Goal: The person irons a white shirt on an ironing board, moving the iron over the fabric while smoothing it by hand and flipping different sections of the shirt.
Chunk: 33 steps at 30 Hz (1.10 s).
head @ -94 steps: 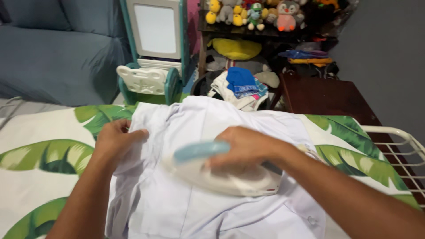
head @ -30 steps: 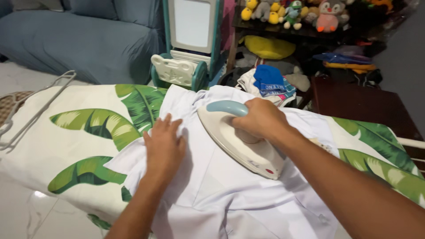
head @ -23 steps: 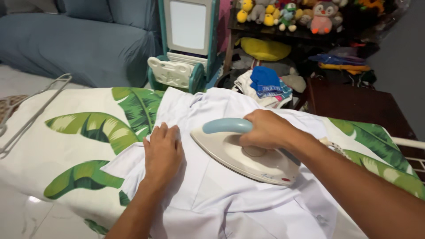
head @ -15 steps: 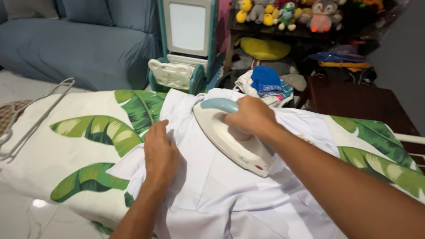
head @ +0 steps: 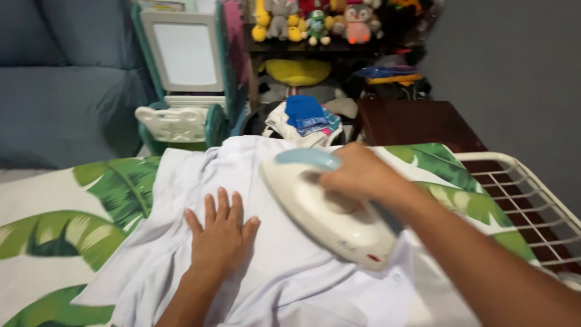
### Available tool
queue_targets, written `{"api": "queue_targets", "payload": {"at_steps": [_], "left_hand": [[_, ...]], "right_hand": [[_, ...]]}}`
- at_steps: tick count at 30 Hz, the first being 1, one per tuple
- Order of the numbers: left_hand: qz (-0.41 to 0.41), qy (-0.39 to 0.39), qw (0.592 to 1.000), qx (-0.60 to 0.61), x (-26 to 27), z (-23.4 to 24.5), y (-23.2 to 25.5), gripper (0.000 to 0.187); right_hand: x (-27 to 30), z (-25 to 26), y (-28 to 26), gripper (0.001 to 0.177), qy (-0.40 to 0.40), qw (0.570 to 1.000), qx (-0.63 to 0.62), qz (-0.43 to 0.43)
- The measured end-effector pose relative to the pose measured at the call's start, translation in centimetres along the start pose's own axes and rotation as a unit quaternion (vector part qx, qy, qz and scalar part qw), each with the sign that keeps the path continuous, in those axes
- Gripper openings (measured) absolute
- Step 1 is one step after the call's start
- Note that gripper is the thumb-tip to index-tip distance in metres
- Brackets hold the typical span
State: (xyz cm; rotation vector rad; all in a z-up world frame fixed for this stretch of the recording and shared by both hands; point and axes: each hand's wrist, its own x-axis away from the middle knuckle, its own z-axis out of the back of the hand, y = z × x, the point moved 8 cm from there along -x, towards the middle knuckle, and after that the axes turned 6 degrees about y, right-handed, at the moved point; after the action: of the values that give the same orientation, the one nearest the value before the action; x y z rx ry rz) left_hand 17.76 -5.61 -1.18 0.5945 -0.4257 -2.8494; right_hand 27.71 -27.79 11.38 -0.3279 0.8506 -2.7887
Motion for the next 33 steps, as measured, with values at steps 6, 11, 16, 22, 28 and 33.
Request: {"api": "queue_targets", "payload": {"at_steps": [6,11,16,22,28,33], "left_hand": [[0.019,0.043,0.999,0.021,-0.3,1.0,4.5,0.051],[-0.269,-0.161,0.932,0.181,5.2,-3.8,20.5,0.022],[-0.507,-0.313,0.802,0.041,11.4,-3.8,28.9,0.042],[-0.56,-0.203,0.801,0.061,9.2,-4.8,31.2,0.019],[-0.411,-0.182,0.828,0.336,9.6,-3.2,34.2,0.012],[-0.372,-0.195,0.804,0.42,8.5,-2.8,33.8,0.016]], "right_hand": [[1.8,9.0,9.9,0.022,0.071,0.983,-0.105,-0.135],[3.1,12.4,16.1,0.023,0.131,0.968,-0.042,-0.21],[3.7,13.3,19.4,0.023,0.143,0.955,-0.095,-0.242],[2.7,12.8,20.5,0.025,0.1,0.966,-0.136,-0.197],[2.3,13.7,20.5,0.027,0.104,0.972,-0.109,-0.182],[2.7,14.7,20.3,0.033,0.118,0.976,-0.048,-0.178]]}}
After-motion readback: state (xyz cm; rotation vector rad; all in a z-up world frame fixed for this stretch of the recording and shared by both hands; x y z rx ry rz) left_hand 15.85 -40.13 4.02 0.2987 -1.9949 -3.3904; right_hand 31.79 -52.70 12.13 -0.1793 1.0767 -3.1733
